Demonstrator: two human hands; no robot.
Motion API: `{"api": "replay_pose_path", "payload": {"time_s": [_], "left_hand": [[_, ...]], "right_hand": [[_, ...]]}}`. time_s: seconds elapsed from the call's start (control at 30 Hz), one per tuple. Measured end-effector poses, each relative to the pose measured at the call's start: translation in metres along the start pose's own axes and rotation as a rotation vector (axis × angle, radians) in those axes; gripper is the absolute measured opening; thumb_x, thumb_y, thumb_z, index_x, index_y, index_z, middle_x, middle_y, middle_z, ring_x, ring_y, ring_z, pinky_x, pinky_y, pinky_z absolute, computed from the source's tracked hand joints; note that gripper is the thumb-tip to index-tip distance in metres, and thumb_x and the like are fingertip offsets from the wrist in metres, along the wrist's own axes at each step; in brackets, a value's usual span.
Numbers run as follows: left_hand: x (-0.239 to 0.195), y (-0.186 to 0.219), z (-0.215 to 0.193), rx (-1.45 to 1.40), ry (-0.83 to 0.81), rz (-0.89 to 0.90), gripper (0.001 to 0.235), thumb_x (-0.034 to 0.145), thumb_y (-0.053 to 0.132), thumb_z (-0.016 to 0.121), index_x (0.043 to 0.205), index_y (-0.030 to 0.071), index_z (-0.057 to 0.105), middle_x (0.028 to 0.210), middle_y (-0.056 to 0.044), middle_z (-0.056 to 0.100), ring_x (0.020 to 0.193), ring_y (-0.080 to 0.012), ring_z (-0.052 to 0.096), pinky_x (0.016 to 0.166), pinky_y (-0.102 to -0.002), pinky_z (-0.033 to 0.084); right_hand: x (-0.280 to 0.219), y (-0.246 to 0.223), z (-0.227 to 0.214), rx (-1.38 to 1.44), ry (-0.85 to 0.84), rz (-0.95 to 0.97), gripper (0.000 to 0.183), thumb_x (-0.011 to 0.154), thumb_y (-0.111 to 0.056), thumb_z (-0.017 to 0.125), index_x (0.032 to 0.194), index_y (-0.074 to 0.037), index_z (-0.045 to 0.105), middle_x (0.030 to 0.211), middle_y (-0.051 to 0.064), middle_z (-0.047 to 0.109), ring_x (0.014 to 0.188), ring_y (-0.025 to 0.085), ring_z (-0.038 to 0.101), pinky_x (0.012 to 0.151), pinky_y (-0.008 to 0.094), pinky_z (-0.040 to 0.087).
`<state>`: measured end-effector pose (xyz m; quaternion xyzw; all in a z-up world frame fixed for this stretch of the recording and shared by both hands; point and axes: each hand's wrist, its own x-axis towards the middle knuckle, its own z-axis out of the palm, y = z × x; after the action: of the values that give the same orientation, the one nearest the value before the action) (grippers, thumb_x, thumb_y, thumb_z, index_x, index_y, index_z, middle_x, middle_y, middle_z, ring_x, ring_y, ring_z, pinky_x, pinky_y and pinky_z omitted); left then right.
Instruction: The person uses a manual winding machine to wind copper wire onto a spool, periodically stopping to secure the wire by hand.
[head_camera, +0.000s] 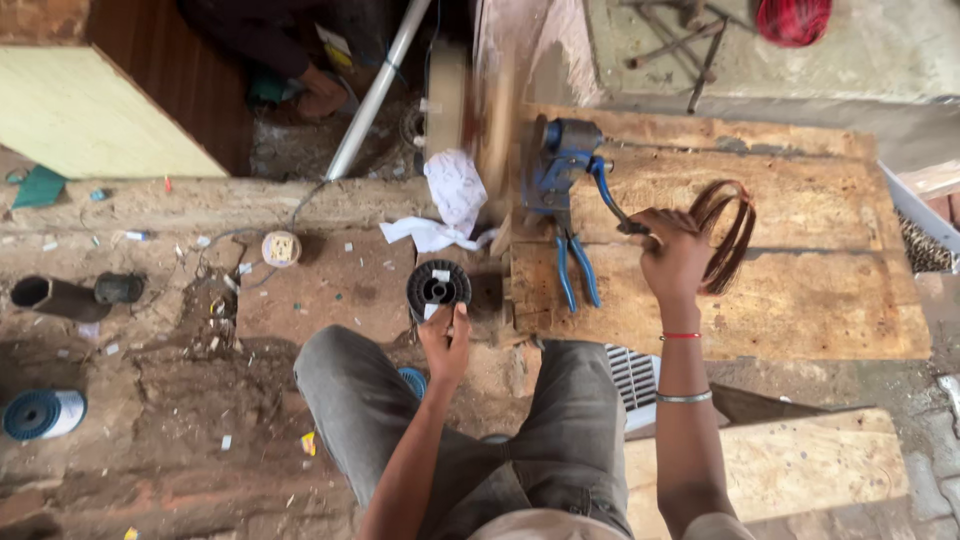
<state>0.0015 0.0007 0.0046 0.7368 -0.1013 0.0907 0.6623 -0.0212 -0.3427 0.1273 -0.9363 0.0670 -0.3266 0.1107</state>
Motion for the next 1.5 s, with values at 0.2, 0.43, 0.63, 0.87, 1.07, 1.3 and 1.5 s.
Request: {"api": "replay_pose_path", "payload": {"time_s": [0.2,0.43,0.63,0.87,1.07,1.3,1.5], "left_hand": [[-0.002,0.003,0.0,-0.035,-0.004,0.003,0.05,0.105,0.024,0.061,0.064,0.0,0.045,0.054,-0.004,0.047,0.048,-0.0102,0.04,0.049,-0.033,0.03],[-0.003,-0.018,0.007,0.009,-0.004,-0.062,0.046,0.104,0.022,0.061,0.068,-0.002,0.049,0.057,-0.005,0.047,0.052,-0.0105,0.041,0.048,-0.034,0.03],[-0.002,-0.025,0.002,0.044,0.003,-0.122,0.045,0.102,0.022,0.062,0.066,-0.002,0.05,0.055,-0.005,0.048,0.05,-0.0096,0.043,0.047,-0.032,0.032],[-0.007,-0.031,0.008,0.067,-0.019,-0.069,0.05,0.105,0.023,0.062,0.066,-0.002,0.043,0.056,-0.006,0.041,0.052,-0.0121,0.036,0.048,-0.035,0.027],[0.001,-0.021,0.008,0.039,-0.005,-0.039,0.049,0.104,0.027,0.061,0.067,-0.001,0.046,0.055,-0.004,0.043,0.05,-0.0093,0.038,0.047,-0.033,0.03],[-0.003,-0.012,0.006,-0.046,-0.035,-0.091,0.047,0.106,0.028,0.059,0.069,0.001,0.046,0.056,-0.003,0.045,0.053,-0.0079,0.039,0.048,-0.031,0.032],[-0.003,-0.022,0.01,-0.079,-0.023,-0.1,0.05,0.106,0.025,0.06,0.066,0.002,0.043,0.054,-0.001,0.043,0.051,-0.0076,0.035,0.048,-0.031,0.027]], "right_hand": [[0.074,0.016,-0.011,0.345,0.093,0.126,0.039,0.086,0.014,0.074,0.114,-0.011,0.08,0.116,0.007,0.078,0.103,0.02,0.076,0.095,0.034,0.058],[0.154,0.053,0.059,0.384,0.145,0.127,0.04,0.075,0.016,0.077,0.108,-0.005,0.08,0.109,0.012,0.079,0.1,0.023,0.078,0.089,0.033,0.06],[0.141,0.096,0.16,0.336,0.008,0.137,0.028,0.089,0.007,0.07,0.101,-0.015,0.082,0.097,0.004,0.081,0.085,0.014,0.078,0.073,0.03,0.062],[0.033,0.09,0.192,-0.177,-0.213,0.32,0.031,0.084,-0.015,0.074,0.109,-0.03,0.083,0.084,0.01,0.076,0.073,0.032,0.069,0.065,0.043,0.058],[-0.015,0.028,0.086,-0.144,-0.165,0.102,0.025,0.08,-0.013,0.077,0.105,-0.019,0.08,0.092,0.01,0.076,0.086,0.033,0.071,0.072,0.044,0.057],[0.021,-0.005,-0.012,0.015,0.061,-0.003,0.024,0.09,0.006,0.078,0.103,-0.014,0.077,0.104,0.003,0.079,0.067,0.014,0.069,0.089,0.037,0.06],[0.093,0.031,0.002,0.233,0.138,0.018,0.032,0.092,0.011,0.071,0.114,-0.012,0.077,0.117,0.007,0.079,0.103,0.019,0.078,0.077,0.028,0.065]]}}
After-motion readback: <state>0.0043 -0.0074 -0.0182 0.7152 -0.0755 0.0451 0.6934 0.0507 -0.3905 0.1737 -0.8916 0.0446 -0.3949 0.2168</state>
